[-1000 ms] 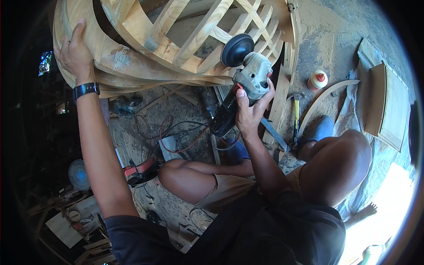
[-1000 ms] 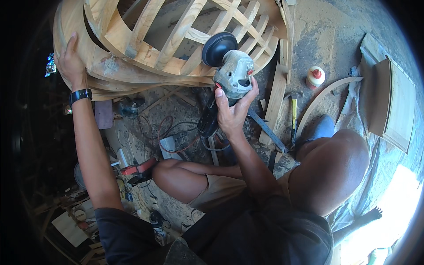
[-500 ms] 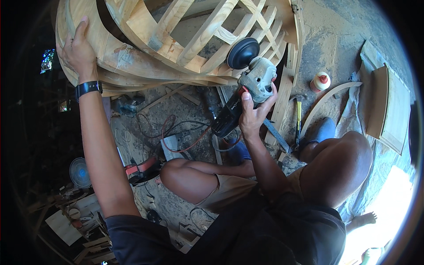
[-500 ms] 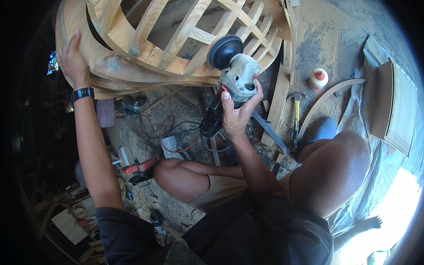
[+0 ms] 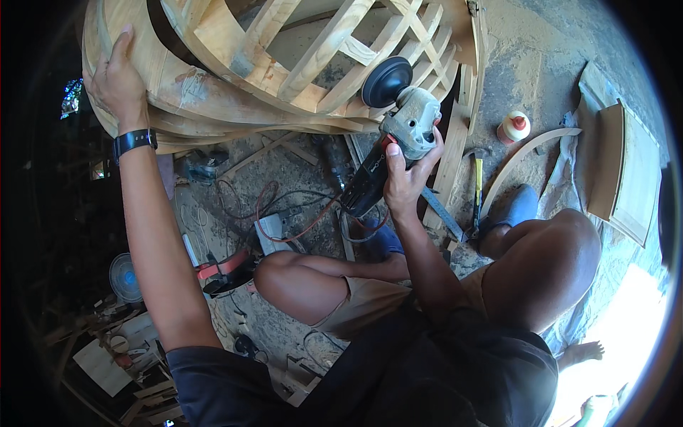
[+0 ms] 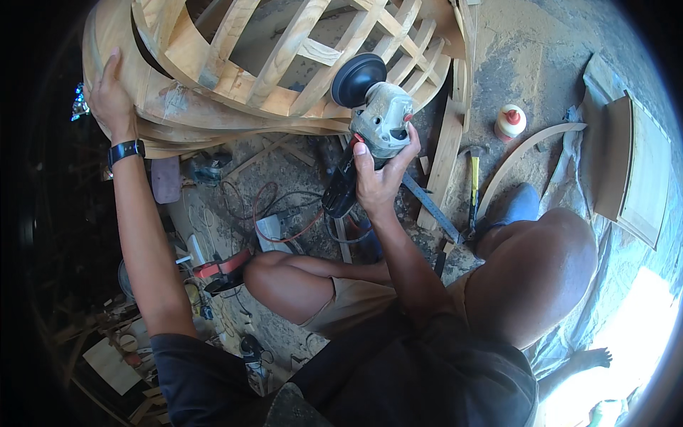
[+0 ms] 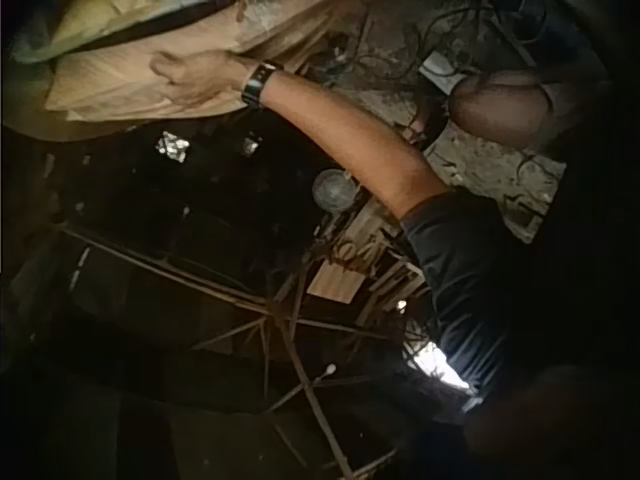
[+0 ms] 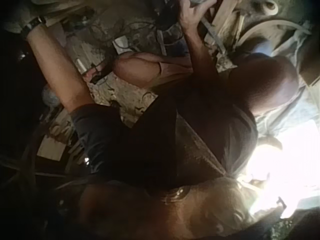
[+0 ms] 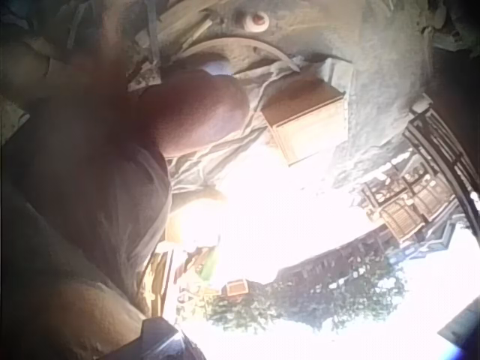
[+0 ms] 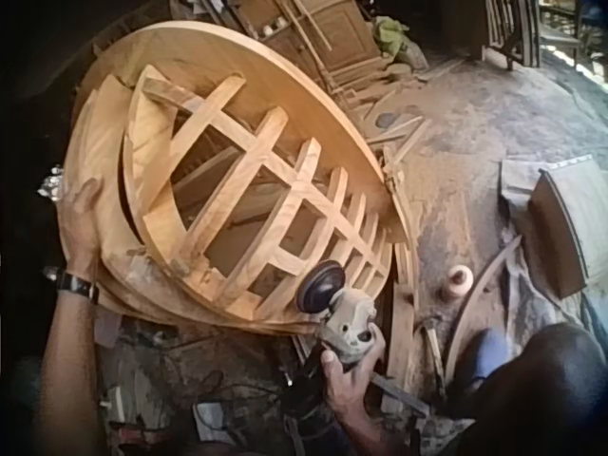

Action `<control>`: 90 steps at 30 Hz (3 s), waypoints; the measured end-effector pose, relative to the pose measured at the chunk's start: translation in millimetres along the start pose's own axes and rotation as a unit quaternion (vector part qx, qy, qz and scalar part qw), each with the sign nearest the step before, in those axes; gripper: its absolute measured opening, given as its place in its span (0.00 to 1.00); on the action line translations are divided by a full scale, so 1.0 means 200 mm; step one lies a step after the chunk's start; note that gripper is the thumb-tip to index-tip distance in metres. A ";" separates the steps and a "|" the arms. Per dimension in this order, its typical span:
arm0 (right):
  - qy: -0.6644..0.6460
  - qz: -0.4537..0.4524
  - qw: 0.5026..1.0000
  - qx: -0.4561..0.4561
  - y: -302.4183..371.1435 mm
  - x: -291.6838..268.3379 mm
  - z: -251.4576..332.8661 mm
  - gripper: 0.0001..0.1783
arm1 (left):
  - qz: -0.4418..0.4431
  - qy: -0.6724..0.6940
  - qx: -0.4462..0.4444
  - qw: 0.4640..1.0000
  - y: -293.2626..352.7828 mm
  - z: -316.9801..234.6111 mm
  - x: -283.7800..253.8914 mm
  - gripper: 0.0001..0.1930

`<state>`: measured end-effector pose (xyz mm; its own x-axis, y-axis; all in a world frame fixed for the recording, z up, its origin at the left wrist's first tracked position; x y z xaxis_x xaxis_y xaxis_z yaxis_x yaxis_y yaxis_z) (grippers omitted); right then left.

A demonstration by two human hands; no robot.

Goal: The person secures a wooden lattice structure by hand while using an angle grinder to sand its surface.

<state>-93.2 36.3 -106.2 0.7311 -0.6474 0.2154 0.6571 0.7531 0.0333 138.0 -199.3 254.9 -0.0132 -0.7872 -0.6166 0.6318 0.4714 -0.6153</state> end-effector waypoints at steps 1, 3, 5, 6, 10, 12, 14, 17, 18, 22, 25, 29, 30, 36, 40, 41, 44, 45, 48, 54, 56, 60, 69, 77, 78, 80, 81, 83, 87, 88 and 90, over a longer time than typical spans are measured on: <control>0.012 -0.007 1.000 -0.002 0.00 0.01 -0.01 0.43 | 0.006 -0.012 -0.006 1.000 0.00 0.01 0.00 0.23; -0.008 -0.013 1.000 0.000 0.00 -0.01 -0.03 0.42 | 0.001 -0.012 0.001 1.000 0.00 0.00 0.00 0.23; -0.041 -0.017 0.999 0.031 0.00 -0.01 -0.03 0.42 | -0.003 -0.010 0.009 1.000 0.00 -0.01 -0.01 0.23; -0.060 -0.010 0.997 0.040 0.00 -0.01 -0.03 0.42 | -0.006 -0.008 0.002 1.000 0.00 -0.01 -0.02 0.23; 0.044 -0.015 0.999 -0.026 -0.03 0.00 -0.02 0.43 | 0.014 -0.012 0.006 1.000 -0.02 0.00 -0.02 0.23; 0.030 -0.020 0.999 -0.011 -0.01 -0.01 -0.04 0.43 | 0.008 -0.015 0.004 1.000 -0.01 -0.01 -0.02 0.24; 0.038 -0.032 0.999 0.003 -0.03 -0.04 -0.12 0.40 | -0.002 -0.017 0.003 1.000 -0.01 -0.01 -0.01 0.24; -0.069 -0.042 0.994 0.079 -0.03 -0.11 -0.25 0.41 | 0.009 -0.038 -0.011 0.999 -0.01 0.00 0.02 0.24; -0.089 -0.035 0.991 0.094 -0.03 -0.12 -0.29 0.41 | 0.005 -0.026 -0.007 1.000 -0.01 0.01 0.02 0.25; -0.082 -0.019 0.994 0.073 -0.03 -0.09 -0.28 0.42 | 0.011 -0.021 0.000 1.000 -0.01 0.04 -0.02 0.25; -0.042 0.004 0.999 0.033 -0.04 -0.05 -0.25 0.43 | 0.032 -0.044 -0.012 0.998 -0.01 0.03 -0.01 0.25; -0.028 0.003 0.999 0.038 -0.03 -0.04 -0.25 0.42 | 0.008 -0.008 -0.003 1.000 0.00 0.01 -0.01 0.25; -0.066 0.000 0.996 0.059 -0.02 -0.05 -0.28 0.42 | 0.013 -0.024 0.007 1.000 0.00 0.03 -0.01 0.25; -0.027 0.002 0.999 0.032 -0.05 -0.03 -0.23 0.41 | 0.031 -0.020 -0.006 0.999 0.00 0.07 -0.02 0.25; -0.076 0.003 0.995 0.069 -0.04 -0.03 -0.26 0.42 | 0.031 -0.034 -0.006 0.999 -0.01 0.05 0.01 0.25; -0.076 0.002 0.995 0.068 -0.05 -0.03 -0.27 0.42 | 0.031 -0.034 -0.005 0.999 -0.01 0.04 0.01 0.25; -0.030 0.006 0.999 0.027 -0.04 -0.02 -0.19 0.44 | 0.045 -0.040 -0.023 0.998 0.00 0.07 0.01 0.24; -0.034 0.015 0.999 0.018 -0.02 -0.01 -0.12 0.45 | 0.042 -0.022 -0.013 0.999 0.00 0.09 0.00 0.24; -0.032 0.026 0.999 -0.003 -0.01 0.01 0.06 0.47 | 0.036 -0.007 -0.006 0.999 0.00 0.08 0.00 0.24; 0.018 0.002 1.000 -0.011 -0.03 -0.02 -0.03 0.44 | 0.037 -0.034 -0.010 0.999 0.00 0.08 0.01 0.23; -0.026 0.007 0.999 0.035 -0.04 -0.02 -0.13 0.45 | 0.035 -0.037 -0.006 0.999 0.00 0.08 0.00 0.23; -0.065 -0.002 0.996 0.060 -0.03 -0.01 -0.26 0.43 | 0.024 -0.030 0.008 0.999 -0.01 0.06 0.00 0.22; -0.024 0.026 0.999 -0.003 -0.02 0.02 0.12 0.48 | 0.023 -0.033 0.005 0.999 -0.01 0.03 -0.02 0.21; -0.042 0.009 0.998 0.043 -0.01 0.00 -0.10 0.45 | 0.000 -0.027 0.010 1.000 -0.01 0.00 -0.02 0.22; -0.030 -0.001 0.999 0.046 -0.01 -0.02 -0.15 0.44 | 0.006 -0.027 0.003 1.000 -0.02 -0.01 0.00 0.22; -0.056 0.013 0.997 0.052 -0.01 -0.03 -0.11 0.44 | 0.011 -0.027 -0.005 1.000 -0.01 -0.02 -0.01 0.22; -0.081 0.018 0.995 0.052 -0.01 -0.03 -0.10 0.44 | 0.010 -0.030 -0.004 0.999 -0.01 -0.02 -0.02 0.22; -0.079 0.027 0.996 0.034 -0.02 -0.01 -0.01 0.45 | -0.006 -0.006 0.006 1.000 -0.01 -0.03 -0.02 0.21; -0.017 0.038 0.999 -0.024 -0.03 0.04 0.22 0.47 | -0.005 -0.019 -0.005 1.000 -0.01 -0.02 -0.01 0.21; -0.024 0.040 0.998 -0.039 -0.03 0.06 0.27 0.49 | -0.010 -0.008 0.007 1.000 -0.01 0.02 -0.02 0.20; 0.025 0.047 0.996 -0.067 -0.03 0.07 0.37 0.50 | -0.015 0.009 0.017 1.000 0.00 0.03 -0.01 0.18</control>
<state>-100.2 30.4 -31.3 0.7969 -0.5819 0.1622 0.6010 0.7909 -0.1153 143.3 -199.7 259.7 -0.0458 -0.7930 -0.6075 0.6569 0.4343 -0.6163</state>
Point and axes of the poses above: each hand's wrist, its own y-axis away from the middle knuckle, its own x-axis out of the palm, z = x × y, the point moved 4 cm from there along -y, towards the middle knuckle, and after that the axes turned 15 degrees about y, right-handed, at the moved point
